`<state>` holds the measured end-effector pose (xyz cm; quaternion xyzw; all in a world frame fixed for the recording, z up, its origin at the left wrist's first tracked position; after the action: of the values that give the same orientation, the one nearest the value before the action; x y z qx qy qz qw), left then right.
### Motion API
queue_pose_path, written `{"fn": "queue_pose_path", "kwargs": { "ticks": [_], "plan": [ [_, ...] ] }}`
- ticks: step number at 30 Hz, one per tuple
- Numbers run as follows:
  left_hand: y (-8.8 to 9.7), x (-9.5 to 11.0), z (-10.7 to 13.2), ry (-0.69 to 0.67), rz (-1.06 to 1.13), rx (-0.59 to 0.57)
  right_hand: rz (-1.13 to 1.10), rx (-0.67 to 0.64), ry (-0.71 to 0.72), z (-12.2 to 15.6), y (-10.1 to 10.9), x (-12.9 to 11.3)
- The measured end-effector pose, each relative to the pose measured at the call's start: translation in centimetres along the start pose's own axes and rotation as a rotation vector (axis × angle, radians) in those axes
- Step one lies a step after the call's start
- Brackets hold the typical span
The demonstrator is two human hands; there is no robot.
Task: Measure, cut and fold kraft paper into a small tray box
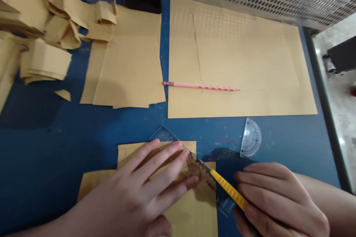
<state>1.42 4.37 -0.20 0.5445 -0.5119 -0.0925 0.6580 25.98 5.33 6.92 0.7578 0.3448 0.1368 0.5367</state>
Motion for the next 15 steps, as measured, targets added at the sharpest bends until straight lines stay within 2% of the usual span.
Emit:
{"fn": "queue_pose_path", "kwargs": {
  "ticks": [6,15],
  "plan": [
    [-0.1,0.0,-0.1,-0.004,0.010,0.012,-0.113,-0.010,-0.232,-0.3,-0.6,-0.4],
    [-0.2,-0.1,0.0,-0.006,0.005,0.005,-0.037,-0.019,-0.297,1.8,-1.0,-1.1]
  ]
}}
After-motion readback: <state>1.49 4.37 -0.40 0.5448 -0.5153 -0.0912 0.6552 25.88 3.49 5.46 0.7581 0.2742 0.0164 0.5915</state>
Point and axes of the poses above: each hand's wrist, its own z-axis away from the middle knuckle, its own y-axis out of the back of the hand, x = y × z, the point moved 3 cm from there along -z, towards the middle knuckle, and after that the axes turned 12 degrees about z, right-handed, at the moved point
